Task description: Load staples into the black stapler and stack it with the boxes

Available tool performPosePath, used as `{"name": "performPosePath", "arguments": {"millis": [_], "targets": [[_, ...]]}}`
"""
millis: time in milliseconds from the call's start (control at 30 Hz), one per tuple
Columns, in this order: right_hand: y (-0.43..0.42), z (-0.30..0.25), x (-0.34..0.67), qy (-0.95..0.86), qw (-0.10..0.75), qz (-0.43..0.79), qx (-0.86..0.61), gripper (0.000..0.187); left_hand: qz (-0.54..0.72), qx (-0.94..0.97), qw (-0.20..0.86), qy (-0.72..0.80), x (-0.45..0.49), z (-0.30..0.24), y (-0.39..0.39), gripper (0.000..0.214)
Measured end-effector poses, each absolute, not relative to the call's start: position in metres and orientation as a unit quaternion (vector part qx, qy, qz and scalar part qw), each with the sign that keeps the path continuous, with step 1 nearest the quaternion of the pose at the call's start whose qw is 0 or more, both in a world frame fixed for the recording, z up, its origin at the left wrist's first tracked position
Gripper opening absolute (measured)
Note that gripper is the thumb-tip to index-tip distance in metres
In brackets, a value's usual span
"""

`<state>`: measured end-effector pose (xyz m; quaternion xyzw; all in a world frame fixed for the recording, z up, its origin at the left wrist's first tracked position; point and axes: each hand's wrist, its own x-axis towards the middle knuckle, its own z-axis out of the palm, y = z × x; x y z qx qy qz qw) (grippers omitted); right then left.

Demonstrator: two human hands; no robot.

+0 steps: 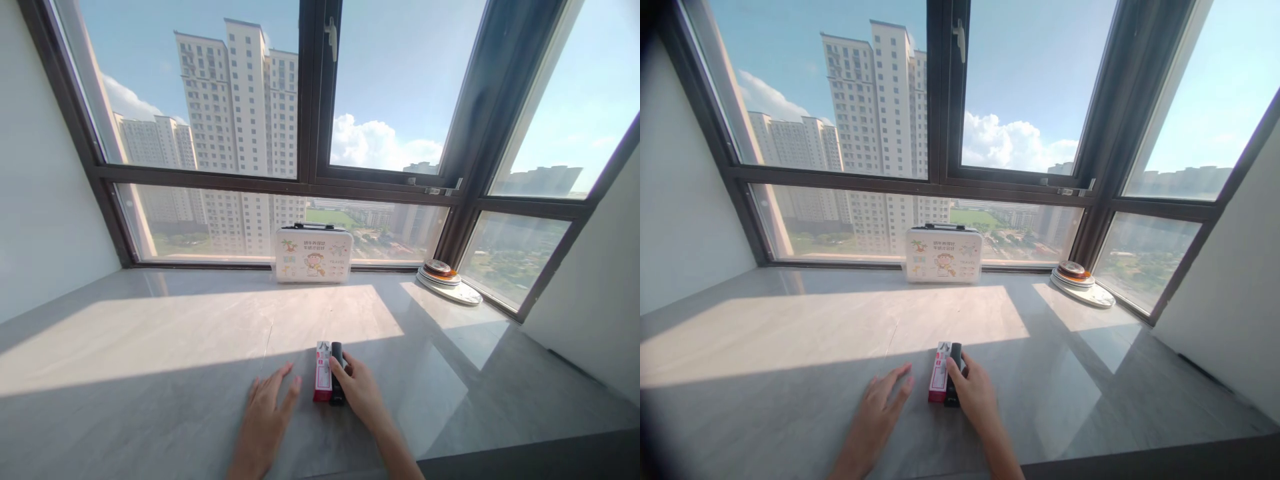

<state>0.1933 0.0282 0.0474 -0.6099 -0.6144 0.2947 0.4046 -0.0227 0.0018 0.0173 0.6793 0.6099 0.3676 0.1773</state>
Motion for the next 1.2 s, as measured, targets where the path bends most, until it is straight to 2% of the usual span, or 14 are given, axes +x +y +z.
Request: {"name": "performPosePath", "arguments": {"millis": [67,167,300,667,800,933,1067,1200], "targets": [[0.03,0.043,0.164,-0.613,0.412,0.278,-0.614,0.051,0.419,0.637,0.185,0.619,-0.015,0.019,0.002,0.05],[0.027,0.04,0.149,-0.607,0.424,0.259,-0.62,0.049,0.431,0.631,0.11,0.635,-0.003,0.022,0.002,0.055],[0.017,0.037,0.17,-0.596,0.428,0.253,-0.631,0.054,0.398,0.64,0.028,0.657,-0.004,0.025,0.0,0.04],[0.002,0.034,0.189,-0.594,0.423,0.259,-0.634,0.059,0.352,0.634,0.022,0.688,-0.064,0.043,0.037,0.034],[0.003,0.033,0.19,-0.597,0.423,0.26,-0.63,0.057,0.346,0.602,0.004,0.719,-0.084,0.037,0.014,0.035],[0.004,0.033,0.19,-0.595,0.421,0.262,-0.633,0.056,0.276,0.594,-0.034,0.755,-0.1,0.026,-0.013,0.03],[0.001,0.037,0.189,-0.601,0.415,0.248,-0.636,0.054,0.233,0.599,-0.058,0.764,-0.091,0.033,-0.015,0.032],[-0.006,0.037,0.186,-0.605,0.403,0.238,-0.644,0.059,0.301,0.581,-0.081,0.752,-0.046,0.05,-0.01,0.04]]}}
